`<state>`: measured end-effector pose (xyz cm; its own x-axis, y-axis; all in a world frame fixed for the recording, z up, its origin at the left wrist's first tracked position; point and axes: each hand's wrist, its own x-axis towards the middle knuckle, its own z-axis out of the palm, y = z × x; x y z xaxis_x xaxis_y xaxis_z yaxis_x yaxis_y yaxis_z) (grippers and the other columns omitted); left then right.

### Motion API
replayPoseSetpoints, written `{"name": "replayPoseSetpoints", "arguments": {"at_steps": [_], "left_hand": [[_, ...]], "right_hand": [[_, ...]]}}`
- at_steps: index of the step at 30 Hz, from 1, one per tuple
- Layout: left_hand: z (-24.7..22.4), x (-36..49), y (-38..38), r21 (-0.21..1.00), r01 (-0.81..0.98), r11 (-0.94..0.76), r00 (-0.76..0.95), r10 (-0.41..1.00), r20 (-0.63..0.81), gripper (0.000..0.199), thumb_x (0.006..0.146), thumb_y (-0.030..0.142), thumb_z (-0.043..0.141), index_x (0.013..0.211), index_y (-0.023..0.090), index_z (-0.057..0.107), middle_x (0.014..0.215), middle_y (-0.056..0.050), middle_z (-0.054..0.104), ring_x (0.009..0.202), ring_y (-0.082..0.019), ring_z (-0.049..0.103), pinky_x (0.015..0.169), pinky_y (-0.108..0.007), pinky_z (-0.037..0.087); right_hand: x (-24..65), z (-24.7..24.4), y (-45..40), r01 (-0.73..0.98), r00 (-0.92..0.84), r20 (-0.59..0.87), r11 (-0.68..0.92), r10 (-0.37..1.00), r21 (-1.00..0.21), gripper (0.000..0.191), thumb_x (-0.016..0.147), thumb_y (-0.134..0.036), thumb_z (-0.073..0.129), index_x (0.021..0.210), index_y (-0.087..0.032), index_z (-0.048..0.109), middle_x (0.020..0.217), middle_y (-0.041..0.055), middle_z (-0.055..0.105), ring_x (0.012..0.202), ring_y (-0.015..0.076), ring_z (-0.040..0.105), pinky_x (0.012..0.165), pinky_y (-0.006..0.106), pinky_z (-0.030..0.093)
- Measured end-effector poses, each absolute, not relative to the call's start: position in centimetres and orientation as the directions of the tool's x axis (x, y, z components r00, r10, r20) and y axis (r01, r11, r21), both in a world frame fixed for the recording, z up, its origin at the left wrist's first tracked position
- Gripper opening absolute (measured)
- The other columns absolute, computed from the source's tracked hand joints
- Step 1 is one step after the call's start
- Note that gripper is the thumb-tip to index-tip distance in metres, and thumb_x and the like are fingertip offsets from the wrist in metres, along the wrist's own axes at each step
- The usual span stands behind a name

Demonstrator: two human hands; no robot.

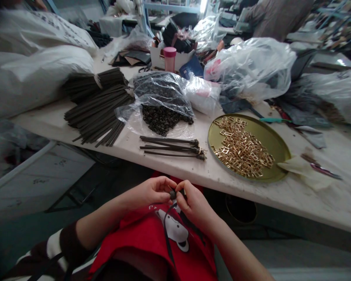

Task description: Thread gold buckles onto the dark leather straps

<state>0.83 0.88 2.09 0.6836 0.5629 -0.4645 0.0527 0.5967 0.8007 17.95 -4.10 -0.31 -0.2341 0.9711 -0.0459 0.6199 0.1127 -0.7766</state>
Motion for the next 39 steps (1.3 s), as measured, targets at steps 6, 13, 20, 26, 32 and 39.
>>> {"name": "replayPoseSetpoints", "arguments": {"at_steps": [6, 13, 20, 26, 32, 39], "left_hand": [[1.1, 1.5, -0.9, 0.889, 0.086, 0.45, 0.65, 0.651, -0.393, 0.032, 0.062, -0.003, 0.049, 0.09, 0.01, 0.058, 0.083, -0.003, 0.064, 0.076, -0.012, 0.059, 0.075, -0.026, 0.045], [1.4, 0.4, -1.0, 0.853, 0.088, 0.515, 0.707, 0.571, -0.418, 0.035, 0.067, 0.007, 0.059, 0.101, 0.011, 0.056, 0.087, -0.005, 0.065, 0.077, -0.013, 0.06, 0.074, -0.028, 0.045], [1.6, 1.2, -1.2, 0.817, 0.08, 0.571, 0.597, 0.629, -0.498, 0.023, 0.063, 0.024, 0.069, 0.076, 0.01, 0.056, 0.064, 0.0, 0.059, 0.057, -0.008, 0.053, 0.06, -0.022, 0.041], [1.4, 1.5, -0.2, 0.856, 0.131, 0.501, 0.627, 0.627, -0.463, 0.024, 0.065, 0.029, 0.067, 0.073, 0.012, 0.052, 0.065, 0.001, 0.056, 0.057, -0.007, 0.05, 0.057, -0.02, 0.038], [1.1, 0.3, 1.3, 0.888, 0.322, 0.327, 0.777, 0.445, -0.446, 0.035, 0.081, 0.046, 0.046, 0.075, 0.013, 0.055, 0.067, 0.0, 0.057, 0.052, -0.007, 0.043, 0.051, -0.02, 0.034], [1.0, 1.3, 3.6, 0.939, 0.338, 0.064, 0.819, 0.472, -0.327, 0.032, 0.086, 0.037, 0.038, 0.075, 0.014, 0.057, 0.066, 0.0, 0.055, 0.058, -0.011, 0.047, 0.055, -0.02, 0.037]], "right_hand": [[17.0, -0.8, -5.6, 0.551, -0.193, -0.085, 0.036, 0.978, -0.834, 0.0, 0.079, -0.021, 0.043, 0.08, -0.021, 0.044, 0.066, -0.0028, 0.052, 0.058, 0.0123, 0.049, 0.055, 0.024, 0.04], [17.1, -0.5, -6.0, 0.484, -0.12, 0.023, 0.078, 0.992, -0.872, 0.008, 0.085, -0.024, 0.039, 0.084, -0.02, 0.046, 0.07, -0.001, 0.052, 0.06, 0.0124, 0.049, 0.056, 0.024, 0.042], [17.6, -0.9, -6.2, 0.473, -0.116, 0.08, 0.126, 0.99, -0.872, 0.015, 0.086, -0.022, 0.037, 0.093, -0.019, 0.049, 0.08, 0.002, 0.057, 0.071, 0.0144, 0.054, 0.065, 0.026, 0.045], [17.7, -1.4, -6.0, 0.416, -0.19, 0.116, 0.187, 0.975, -0.89, 0.029, 0.087, -0.021, 0.031, 0.11, -0.019, 0.048, 0.09, 0.0035, 0.059, 0.08, 0.016, 0.056, 0.072, 0.028, 0.046], [17.6, -2.1, -4.7, 0.509, -0.181, 0.172, 0.242, 0.968, -0.826, 0.032, 0.087, -0.021, 0.029, 0.113, -0.018, 0.047, 0.079, 0.003, 0.058, 0.072, 0.0162, 0.057, 0.066, 0.029, 0.047], [17.9, -1.9, -2.7, 0.614, -0.261, 0.226, 0.342, 0.939, -0.711, 0.032, 0.086, -0.016, 0.032, 0.114, -0.019, 0.046, 0.1, 0.0076, 0.062, 0.09, 0.0185, 0.06, 0.078, 0.032, 0.049]]}}
